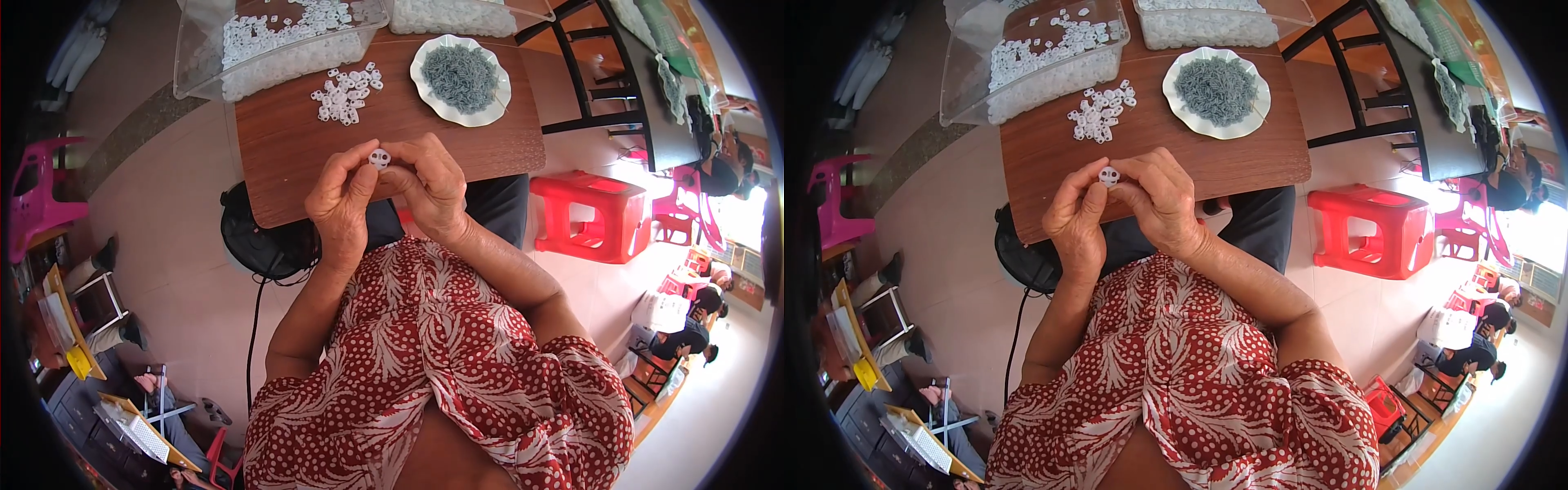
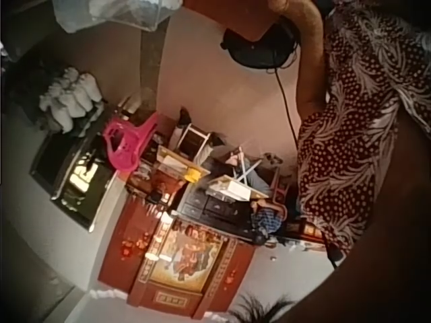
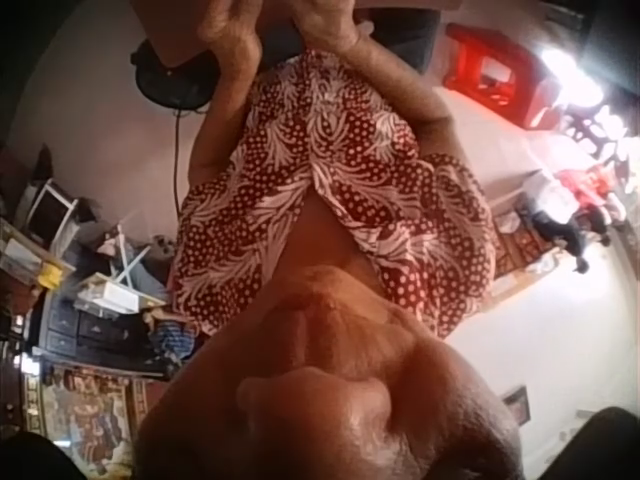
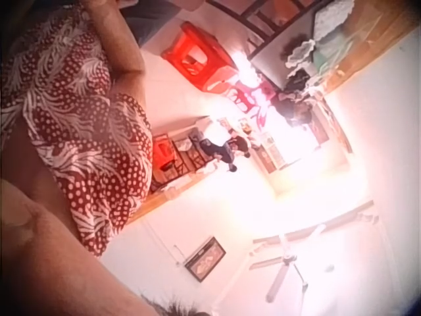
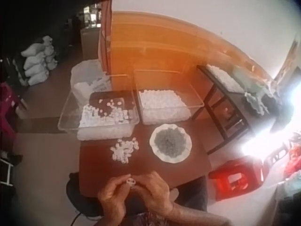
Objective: Assembling small white plastic housings by inserting grey components into them at a production table.
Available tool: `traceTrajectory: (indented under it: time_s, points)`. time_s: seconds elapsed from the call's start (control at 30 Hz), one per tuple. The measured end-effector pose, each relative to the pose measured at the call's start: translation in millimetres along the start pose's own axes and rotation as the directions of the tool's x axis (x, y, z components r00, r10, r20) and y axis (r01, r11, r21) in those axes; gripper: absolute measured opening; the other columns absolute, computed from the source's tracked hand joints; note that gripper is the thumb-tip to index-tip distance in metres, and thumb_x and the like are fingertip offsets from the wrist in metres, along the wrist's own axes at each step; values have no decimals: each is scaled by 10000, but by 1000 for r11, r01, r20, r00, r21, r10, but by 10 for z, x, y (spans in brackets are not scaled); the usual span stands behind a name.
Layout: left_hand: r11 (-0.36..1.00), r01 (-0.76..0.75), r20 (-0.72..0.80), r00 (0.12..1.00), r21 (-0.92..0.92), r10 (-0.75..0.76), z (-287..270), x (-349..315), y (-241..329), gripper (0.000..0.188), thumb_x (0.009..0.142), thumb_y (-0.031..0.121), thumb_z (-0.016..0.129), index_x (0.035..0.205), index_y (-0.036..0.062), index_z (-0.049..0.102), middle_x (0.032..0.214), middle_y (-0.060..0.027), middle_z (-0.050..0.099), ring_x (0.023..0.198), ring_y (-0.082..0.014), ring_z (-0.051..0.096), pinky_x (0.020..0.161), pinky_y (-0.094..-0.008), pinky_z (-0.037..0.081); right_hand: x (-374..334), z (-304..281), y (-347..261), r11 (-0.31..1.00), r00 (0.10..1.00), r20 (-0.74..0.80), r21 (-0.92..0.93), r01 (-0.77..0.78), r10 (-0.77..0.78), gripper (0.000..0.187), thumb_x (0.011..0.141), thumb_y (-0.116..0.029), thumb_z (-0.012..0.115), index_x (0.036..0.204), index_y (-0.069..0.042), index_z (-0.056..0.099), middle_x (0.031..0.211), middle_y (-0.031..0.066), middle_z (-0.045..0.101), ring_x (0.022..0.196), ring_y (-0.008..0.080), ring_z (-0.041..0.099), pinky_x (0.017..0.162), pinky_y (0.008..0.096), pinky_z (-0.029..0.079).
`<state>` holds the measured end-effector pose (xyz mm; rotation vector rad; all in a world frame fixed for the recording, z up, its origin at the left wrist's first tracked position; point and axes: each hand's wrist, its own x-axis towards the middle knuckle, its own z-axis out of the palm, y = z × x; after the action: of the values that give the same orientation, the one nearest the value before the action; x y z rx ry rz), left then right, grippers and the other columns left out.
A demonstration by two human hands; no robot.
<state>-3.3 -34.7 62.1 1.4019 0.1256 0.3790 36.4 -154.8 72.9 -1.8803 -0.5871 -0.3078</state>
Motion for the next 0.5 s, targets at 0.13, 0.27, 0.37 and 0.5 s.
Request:
traceTrajectory:
  time_s: [0.13,0.27,0.37,0.5]
  points:
    - [1000,-3,-5,1000,3,3,-6,-3,7,198,878,87,585,1059,14,621,884,1,568,803,-68,516,727,-197,423,1,-16,-41,999,999,36,24,-26,26,280,695,-23,697,965,-22,622,823,72,606,732,208,561,634,295,451]
    - [998,10,-8,1000,-67,-11,14,-11,-17,205,881,83,580,1069,12,618,900,-2,576,815,-70,517,736,-194,421,9,-31,5,999,997,65,-13,29,-28,279,724,-48,690,992,-14,619,817,67,582,720,184,553,626,277,440]
    - [990,56,8,998,-128,-55,2,-13,-22,212,881,79,578,1077,9,615,914,-4,579,824,-70,519,741,-192,422,12,-28,-7,999,998,52,-20,40,-39,273,728,-45,684,991,-13,617,801,62,577,710,181,547,619,277,434]
    - [994,21,22,1000,-107,-19,-3,-14,-21,224,883,94,579,1089,11,612,918,-4,580,825,-69,519,738,-189,424,4,-16,3,998,998,43,-17,54,-53,283,731,-41,681,1003,-11,608,804,64,574,711,182,547,623,277,436]
